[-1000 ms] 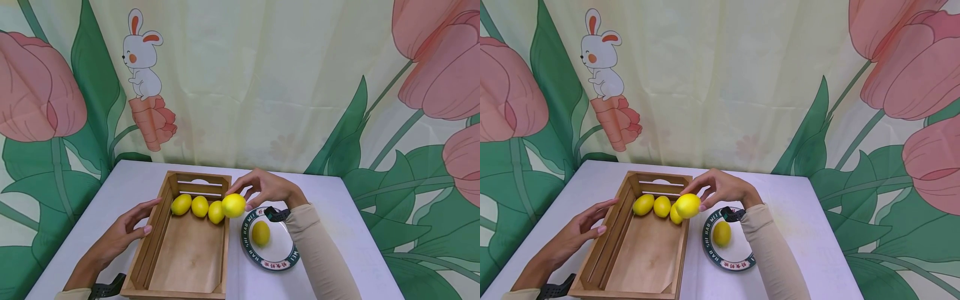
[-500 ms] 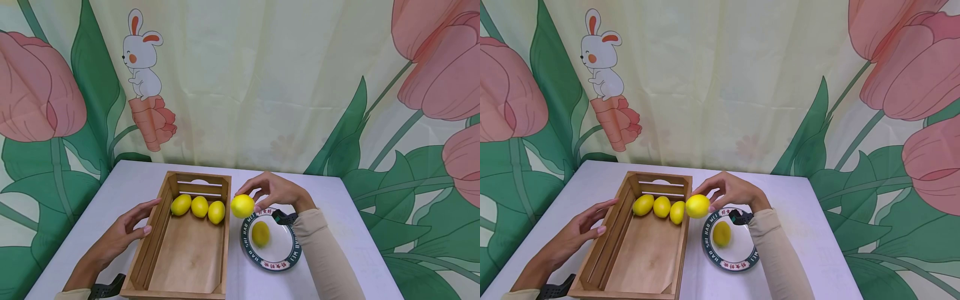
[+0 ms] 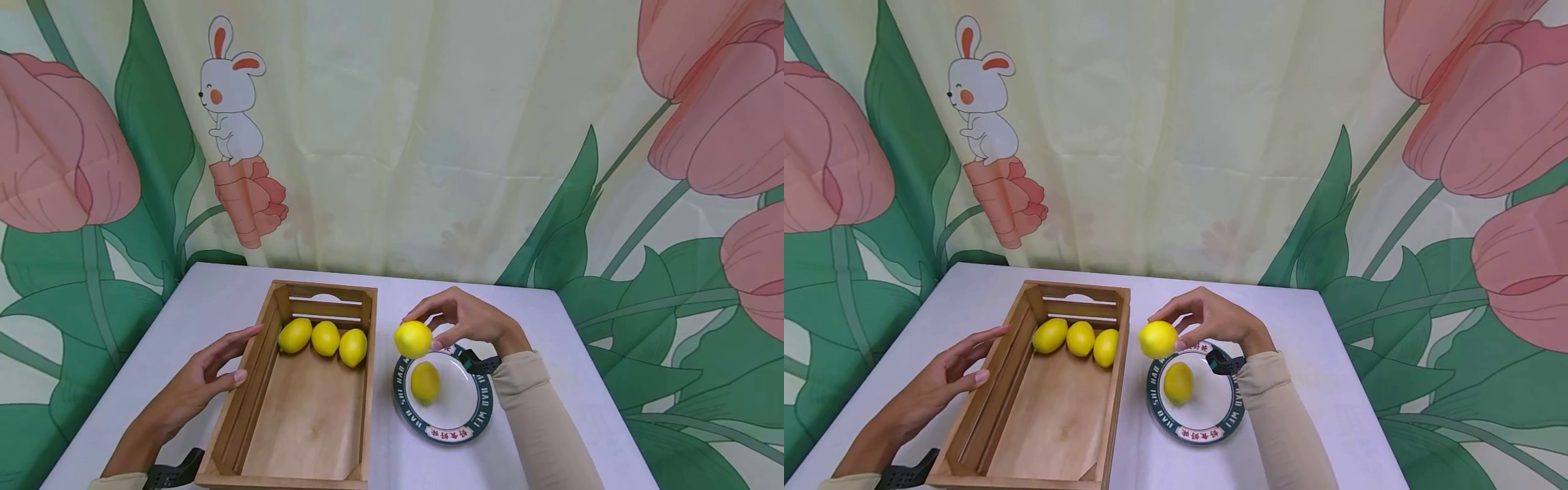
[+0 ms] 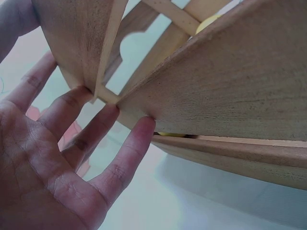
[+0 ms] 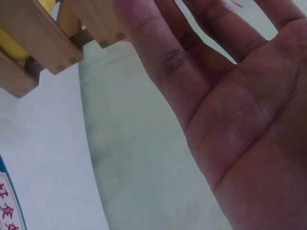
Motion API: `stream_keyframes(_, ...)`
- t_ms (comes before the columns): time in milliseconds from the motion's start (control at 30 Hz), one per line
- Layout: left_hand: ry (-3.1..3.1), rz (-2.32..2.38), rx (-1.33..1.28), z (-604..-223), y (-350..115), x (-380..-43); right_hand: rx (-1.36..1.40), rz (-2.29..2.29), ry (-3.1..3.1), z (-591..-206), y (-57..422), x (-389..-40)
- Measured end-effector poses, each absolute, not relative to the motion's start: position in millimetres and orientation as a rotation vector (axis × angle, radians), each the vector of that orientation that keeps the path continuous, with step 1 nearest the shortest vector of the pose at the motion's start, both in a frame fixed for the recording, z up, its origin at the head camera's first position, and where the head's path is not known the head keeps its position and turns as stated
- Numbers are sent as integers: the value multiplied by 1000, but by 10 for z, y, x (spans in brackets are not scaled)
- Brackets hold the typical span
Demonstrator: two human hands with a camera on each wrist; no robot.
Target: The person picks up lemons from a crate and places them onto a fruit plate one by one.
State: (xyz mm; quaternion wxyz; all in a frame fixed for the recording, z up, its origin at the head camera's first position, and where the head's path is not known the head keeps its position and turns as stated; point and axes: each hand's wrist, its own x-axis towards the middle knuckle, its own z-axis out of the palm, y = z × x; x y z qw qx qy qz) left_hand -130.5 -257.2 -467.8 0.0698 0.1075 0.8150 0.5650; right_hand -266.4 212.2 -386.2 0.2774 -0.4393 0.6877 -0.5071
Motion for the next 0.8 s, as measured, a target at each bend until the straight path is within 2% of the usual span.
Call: stream_keyframes(800,2443,1707,322,-4690,-2578,-1312,-1090,-1421,1881,-4088,2453,-2600)
